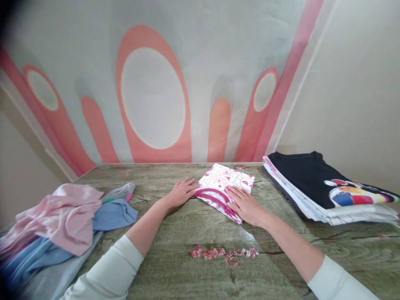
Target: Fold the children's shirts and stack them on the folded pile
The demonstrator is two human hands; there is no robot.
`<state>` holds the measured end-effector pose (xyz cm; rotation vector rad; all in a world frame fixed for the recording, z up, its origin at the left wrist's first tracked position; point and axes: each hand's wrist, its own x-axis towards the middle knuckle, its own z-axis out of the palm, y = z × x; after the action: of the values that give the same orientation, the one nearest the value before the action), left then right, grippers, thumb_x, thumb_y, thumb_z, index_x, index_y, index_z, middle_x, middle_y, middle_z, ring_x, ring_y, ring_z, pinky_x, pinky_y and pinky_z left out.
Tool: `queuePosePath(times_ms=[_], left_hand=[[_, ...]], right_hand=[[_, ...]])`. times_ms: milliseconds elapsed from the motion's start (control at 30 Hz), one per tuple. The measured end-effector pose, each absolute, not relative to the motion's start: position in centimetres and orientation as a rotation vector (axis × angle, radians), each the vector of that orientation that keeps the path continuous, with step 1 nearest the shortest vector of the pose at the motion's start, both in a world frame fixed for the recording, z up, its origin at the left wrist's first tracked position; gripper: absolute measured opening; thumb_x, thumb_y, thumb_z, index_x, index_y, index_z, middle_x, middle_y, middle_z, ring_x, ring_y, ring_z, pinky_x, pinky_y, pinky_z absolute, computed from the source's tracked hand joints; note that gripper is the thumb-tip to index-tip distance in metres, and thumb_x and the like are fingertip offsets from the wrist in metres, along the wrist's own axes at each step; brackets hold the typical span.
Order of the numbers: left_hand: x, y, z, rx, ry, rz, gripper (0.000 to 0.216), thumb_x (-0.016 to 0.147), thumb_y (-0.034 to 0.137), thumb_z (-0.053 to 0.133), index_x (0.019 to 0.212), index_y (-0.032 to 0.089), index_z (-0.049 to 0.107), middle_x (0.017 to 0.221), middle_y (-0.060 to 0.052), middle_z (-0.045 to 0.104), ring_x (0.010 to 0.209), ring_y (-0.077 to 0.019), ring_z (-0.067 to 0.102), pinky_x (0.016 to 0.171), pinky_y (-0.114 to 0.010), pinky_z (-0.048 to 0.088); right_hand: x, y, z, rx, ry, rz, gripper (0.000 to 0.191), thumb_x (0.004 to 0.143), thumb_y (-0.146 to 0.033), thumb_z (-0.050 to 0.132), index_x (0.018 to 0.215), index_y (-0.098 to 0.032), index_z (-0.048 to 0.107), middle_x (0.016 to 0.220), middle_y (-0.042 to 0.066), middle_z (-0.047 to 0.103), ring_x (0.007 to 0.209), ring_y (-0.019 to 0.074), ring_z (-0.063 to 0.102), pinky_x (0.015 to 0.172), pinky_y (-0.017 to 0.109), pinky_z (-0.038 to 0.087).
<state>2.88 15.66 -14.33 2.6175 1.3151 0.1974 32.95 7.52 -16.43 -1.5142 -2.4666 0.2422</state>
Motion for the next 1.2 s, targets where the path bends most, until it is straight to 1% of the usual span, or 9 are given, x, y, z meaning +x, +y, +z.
queuePosePath(times_ms=[167, 300, 433, 567, 767, 900, 1067, 1133, 1200], left_hand=[[2.1, 16.7, -14.9, 2.580, 1.300, 0.361, 0.034, 0.090, 0.040, 0.038, 0.118, 0.033, 0.056, 0.136, -0.002, 0.043, 0.127, -0.0225, 0.034, 0.104, -0.041, 0.024], [2.1, 16.5, -14.6, 2.586, 1.270, 0.540, 0.030, 0.088, 0.034, 0.044, 0.109, 0.026, 0.064, 0.128, -0.003, 0.052, 0.121, -0.0193, 0.042, 0.103, -0.034, 0.028], [3.5, 15.1, -13.7, 2.665, 1.228, 0.618, 0.036, 0.093, 0.032, 0.033, 0.119, 0.023, 0.056, 0.131, -0.003, 0.049, 0.127, -0.0172, 0.034, 0.105, -0.035, 0.025], [5.4, 13.2, -13.2, 2.761, 1.133, 0.419, 0.043, 0.095, 0.034, 0.023, 0.130, 0.020, 0.043, 0.136, -0.005, 0.043, 0.129, -0.0153, 0.032, 0.107, -0.035, 0.020], [6.1, 12.3, -13.2, 2.860, 1.068, 0.290, 0.046, 0.095, 0.040, 0.021, 0.130, 0.019, 0.041, 0.138, -0.007, 0.040, 0.129, -0.0161, 0.031, 0.105, -0.035, 0.022], [6.2, 12.0, -13.0, 2.867, 1.167, 0.260, 0.044, 0.095, 0.038, 0.022, 0.128, 0.020, 0.044, 0.136, -0.008, 0.042, 0.127, -0.0190, 0.035, 0.105, -0.039, 0.020], [7.9, 10.1, -12.5, 2.894, 1.164, 0.305, 0.045, 0.095, 0.039, 0.020, 0.128, 0.018, 0.042, 0.137, -0.010, 0.041, 0.128, -0.0212, 0.032, 0.106, -0.042, 0.017], [8.7, 9.3, -12.3, 2.892, 1.114, 0.308, 0.047, 0.095, 0.041, 0.018, 0.130, 0.018, 0.040, 0.137, -0.010, 0.040, 0.129, -0.0212, 0.030, 0.106, -0.042, 0.018], [9.3, 8.6, -12.3, 2.882, 1.086, 0.288, 0.049, 0.094, 0.043, 0.018, 0.130, 0.018, 0.040, 0.138, -0.011, 0.039, 0.129, -0.0218, 0.031, 0.105, -0.042, 0.019]], right_hand=[[33.0, 7.5, -16.5, -1.519, -2.491, 0.256, 0.057, 0.092, -0.051, 0.022, 0.142, -0.024, 0.021, 0.147, 0.004, 0.020, 0.135, 0.0213, 0.016, 0.110, 0.046, 0.015], [33.0, 7.5, -16.4, -1.525, -2.493, 0.252, 0.058, 0.092, -0.051, 0.022, 0.142, -0.023, 0.021, 0.148, 0.004, 0.019, 0.135, 0.0214, 0.015, 0.110, 0.045, 0.014], [32.9, 7.4, -16.3, -1.530, -2.495, 0.248, 0.058, 0.092, -0.052, 0.022, 0.142, -0.023, 0.021, 0.148, 0.005, 0.020, 0.135, 0.0212, 0.015, 0.110, 0.045, 0.014], [32.6, 7.2, -16.3, -1.531, -2.480, 0.225, 0.058, 0.092, -0.052, 0.021, 0.142, -0.023, 0.022, 0.147, 0.005, 0.020, 0.135, 0.0214, 0.017, 0.110, 0.045, 0.015], [32.0, 6.7, -16.5, -1.598, -2.456, 0.186, 0.060, 0.091, -0.054, 0.019, 0.142, -0.022, 0.022, 0.147, 0.005, 0.021, 0.135, 0.0213, 0.016, 0.109, 0.043, 0.016], [30.9, 6.0, -16.3, -1.647, -2.420, 0.141, 0.061, 0.091, -0.054, 0.017, 0.142, -0.021, 0.022, 0.147, 0.006, 0.022, 0.134, 0.0220, 0.017, 0.109, 0.044, 0.016], [28.1, 4.0, -15.1, -1.770, -2.349, 0.074, 0.064, 0.090, -0.055, 0.020, 0.138, -0.015, 0.032, 0.144, 0.012, 0.029, 0.132, 0.0274, 0.023, 0.106, 0.048, 0.019], [27.2, 3.0, -14.3, -1.751, -2.352, 0.090, 0.064, 0.088, -0.056, 0.027, 0.135, -0.015, 0.038, 0.142, 0.014, 0.033, 0.129, 0.0308, 0.028, 0.102, 0.050, 0.023], [26.8, 2.4, -13.3, -1.620, -2.417, 0.164, 0.058, 0.085, -0.055, 0.037, 0.128, -0.017, 0.047, 0.137, 0.013, 0.040, 0.123, 0.0311, 0.035, 0.099, 0.048, 0.030]])
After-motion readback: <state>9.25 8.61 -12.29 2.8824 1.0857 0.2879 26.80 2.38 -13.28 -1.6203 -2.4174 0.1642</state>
